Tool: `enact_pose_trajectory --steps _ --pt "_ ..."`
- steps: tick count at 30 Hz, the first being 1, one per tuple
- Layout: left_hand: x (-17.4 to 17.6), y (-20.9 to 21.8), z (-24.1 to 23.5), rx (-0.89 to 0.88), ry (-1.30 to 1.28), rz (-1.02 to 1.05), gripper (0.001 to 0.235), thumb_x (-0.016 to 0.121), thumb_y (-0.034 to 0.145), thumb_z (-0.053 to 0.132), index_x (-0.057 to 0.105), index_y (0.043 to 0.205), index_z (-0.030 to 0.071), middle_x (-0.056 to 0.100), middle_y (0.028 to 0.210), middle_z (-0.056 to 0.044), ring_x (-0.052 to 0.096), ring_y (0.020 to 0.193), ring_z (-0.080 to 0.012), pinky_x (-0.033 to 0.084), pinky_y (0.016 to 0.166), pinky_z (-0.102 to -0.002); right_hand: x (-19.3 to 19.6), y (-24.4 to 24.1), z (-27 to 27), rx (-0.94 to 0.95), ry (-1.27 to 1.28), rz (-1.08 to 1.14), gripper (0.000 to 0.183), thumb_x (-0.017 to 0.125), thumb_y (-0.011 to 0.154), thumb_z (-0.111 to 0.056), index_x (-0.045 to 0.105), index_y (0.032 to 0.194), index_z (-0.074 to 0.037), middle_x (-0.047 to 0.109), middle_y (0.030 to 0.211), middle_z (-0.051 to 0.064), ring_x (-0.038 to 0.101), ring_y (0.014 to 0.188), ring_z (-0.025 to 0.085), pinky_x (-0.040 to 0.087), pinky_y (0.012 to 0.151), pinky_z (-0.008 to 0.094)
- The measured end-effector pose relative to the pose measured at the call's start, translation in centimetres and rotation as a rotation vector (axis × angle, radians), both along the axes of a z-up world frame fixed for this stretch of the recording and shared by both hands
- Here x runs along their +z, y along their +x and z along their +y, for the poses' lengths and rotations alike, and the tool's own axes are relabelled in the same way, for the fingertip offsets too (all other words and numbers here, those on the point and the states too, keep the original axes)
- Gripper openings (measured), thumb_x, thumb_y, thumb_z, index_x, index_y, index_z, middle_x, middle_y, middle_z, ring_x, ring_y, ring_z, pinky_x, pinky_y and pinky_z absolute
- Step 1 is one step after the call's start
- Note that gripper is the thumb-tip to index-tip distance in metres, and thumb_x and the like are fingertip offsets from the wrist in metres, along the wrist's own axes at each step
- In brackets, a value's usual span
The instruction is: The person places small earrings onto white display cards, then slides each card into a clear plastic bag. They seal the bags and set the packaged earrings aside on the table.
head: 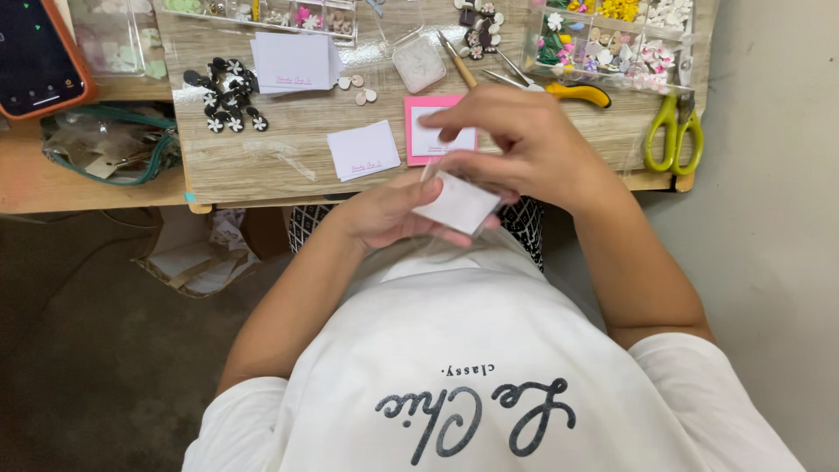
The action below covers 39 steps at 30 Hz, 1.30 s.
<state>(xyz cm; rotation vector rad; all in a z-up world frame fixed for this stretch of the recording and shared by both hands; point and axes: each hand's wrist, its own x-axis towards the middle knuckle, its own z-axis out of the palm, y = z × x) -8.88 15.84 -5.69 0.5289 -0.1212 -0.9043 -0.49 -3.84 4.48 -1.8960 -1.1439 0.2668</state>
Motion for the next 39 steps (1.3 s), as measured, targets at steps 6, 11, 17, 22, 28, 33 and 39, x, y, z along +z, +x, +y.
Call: enact_pose_trajectory --steps 6,11,17,22,28,33,39 --pt "5.3 0.8 -0.1 0.423 0.319 -0.127 0.101 0.078 0.073 0.065 0.040 0.151 0.014 0.049 0.154 -0.012 0.059 0.128 -0.0209 0.058 0.103 -0.037 -1.0 -2.7 -0.8 -0.386 0.231 0.116 0.026 0.064 0.106 -0.022 0.071 0.093 -0.001 0.067 0.084 0.009 0.057 0.077 0.017 0.044 0.074 0.032" --pt "5.6 0.6 -0.3 0.551 0.312 -0.209 0.089 0.075 0.083 0.060 0.041 0.152 0.015 0.052 0.156 -0.011 0.063 0.129 -0.0195 0.057 0.108 -0.039 -2.1 -4.7 -0.4 -0.460 0.214 0.279 0.025 0.073 0.096 -0.030 0.071 0.100 -0.006 0.068 0.100 0.007 0.038 0.063 0.005 0.028 0.058 0.019" --pt "4.8 0.7 -0.4 0.640 0.223 -0.199 0.083 0.079 0.087 0.051 0.042 0.151 0.012 0.050 0.156 -0.017 0.063 0.129 -0.0229 0.058 0.108 -0.042 -1.1 -5.1 0.2 -0.478 0.120 0.179 0.010 0.077 0.097 -0.014 0.071 0.094 -0.006 0.066 0.088 0.005 0.039 0.065 0.009 0.034 0.067 0.026" --pt "4.2 0.7 -0.5 0.654 0.206 -0.210 0.076 0.078 0.091 0.044 0.043 0.151 0.013 0.050 0.156 -0.018 0.065 0.126 -0.0238 0.059 0.107 -0.047 -1.2 -5.0 0.6 -0.489 0.087 0.196 0.009 0.077 0.097 -0.016 0.072 0.093 -0.009 0.065 0.088 0.001 0.032 0.059 0.007 0.028 0.059 0.024" --pt "4.3 0.5 -0.4 0.655 0.222 -0.188 0.073 0.073 0.094 0.042 0.042 0.151 0.011 0.054 0.153 -0.019 0.064 0.128 -0.0242 0.056 0.109 -0.042 -1.5 -4.7 0.9 -0.478 0.082 0.148 0.015 0.073 0.100 -0.013 0.066 0.088 -0.007 0.065 0.087 0.002 0.036 0.062 0.009 0.033 0.064 0.027" --pt "4.5 0.4 -0.5 0.656 0.179 -0.118 0.061 0.069 0.098 0.032 0.043 0.149 0.011 0.056 0.151 -0.020 0.064 0.128 -0.0257 0.059 0.104 -0.040 -2.2 -4.5 1.1 -0.550 0.030 0.098 0.017 0.073 0.099 -0.012 0.064 0.086 -0.008 0.047 0.071 -0.001 0.034 0.061 0.010 0.029 0.063 0.027" --pt "4.2 0.4 -0.7 0.664 0.152 -0.166 0.056 0.068 0.101 0.032 0.045 0.148 0.011 0.056 0.150 -0.020 0.062 0.130 -0.0274 0.058 0.109 -0.051 -2.2 -4.4 1.1 -0.548 0.021 0.089 0.018 0.072 0.099 -0.011 0.063 0.084 -0.008 0.047 0.072 0.000 0.036 0.063 0.011 0.029 0.064 0.028"
